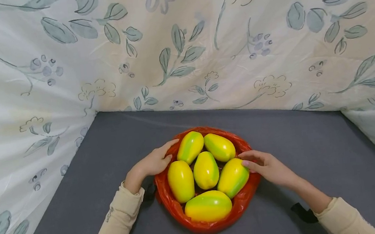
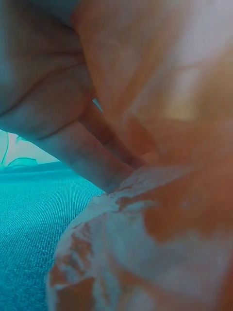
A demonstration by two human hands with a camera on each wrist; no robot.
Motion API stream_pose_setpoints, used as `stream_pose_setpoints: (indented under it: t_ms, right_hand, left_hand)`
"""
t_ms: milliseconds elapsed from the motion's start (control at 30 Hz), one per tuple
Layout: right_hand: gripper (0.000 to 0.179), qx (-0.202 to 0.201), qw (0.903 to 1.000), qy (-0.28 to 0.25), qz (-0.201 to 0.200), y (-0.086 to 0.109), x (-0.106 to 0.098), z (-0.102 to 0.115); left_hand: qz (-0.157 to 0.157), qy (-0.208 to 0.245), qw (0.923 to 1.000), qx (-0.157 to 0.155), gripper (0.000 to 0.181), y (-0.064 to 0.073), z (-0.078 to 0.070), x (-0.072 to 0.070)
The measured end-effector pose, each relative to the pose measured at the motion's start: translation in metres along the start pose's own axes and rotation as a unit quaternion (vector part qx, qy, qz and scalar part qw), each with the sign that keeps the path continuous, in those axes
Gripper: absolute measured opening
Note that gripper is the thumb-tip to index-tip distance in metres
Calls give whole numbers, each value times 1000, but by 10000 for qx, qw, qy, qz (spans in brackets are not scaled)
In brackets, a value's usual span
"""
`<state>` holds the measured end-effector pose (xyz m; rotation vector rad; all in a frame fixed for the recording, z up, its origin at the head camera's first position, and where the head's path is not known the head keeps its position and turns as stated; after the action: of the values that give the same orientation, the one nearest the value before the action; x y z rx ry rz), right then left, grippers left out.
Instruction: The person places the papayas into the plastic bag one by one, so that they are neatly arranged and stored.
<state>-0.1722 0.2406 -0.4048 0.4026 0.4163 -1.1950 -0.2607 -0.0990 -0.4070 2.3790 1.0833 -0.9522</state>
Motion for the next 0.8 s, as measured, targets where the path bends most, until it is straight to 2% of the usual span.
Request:
stream_pose_setpoints:
  t_ms: [167,267,433,533,667,800]
  right_hand:
    - [37,-759,9923,913,-363,-3,5,2]
    - [35,-1097,9862,1179,-396,-6,8,2]
    - [36,-1263,9810,1422,-381,-9,10,1]
    - [37,-1308,9792,1495,-404,-7,10,0]
    - [39,-1233,9813,1401,-465,-1,11,-2]
    - [40,-1131,9823,1402,-516,0,9,-5]
  left_hand:
    - [-326,88,9994,104,57,4,3,-2]
    - [-676,187,9975,44,58,5,6,-5]
    - [-1316,246,9909,115,52,-2,12,-9]
    - [-1570,333,9866,292,48,-11,18,-12]
    - [-1477,273,9879,389,47,-21,28,-15]
    - [-1327,-261,9906,192,49,-28,43,-23]
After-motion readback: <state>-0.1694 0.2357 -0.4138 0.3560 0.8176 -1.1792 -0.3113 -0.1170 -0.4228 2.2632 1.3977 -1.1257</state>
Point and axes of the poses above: each hand's wrist, its own y-axis away from the middle knuckle, its own x-axis out of the palm, z = x × y, the point moved 2 cm from there along -y, towards the middle knuckle, and after that the axes turned 1 degree about -x, right-handed, at the moved point
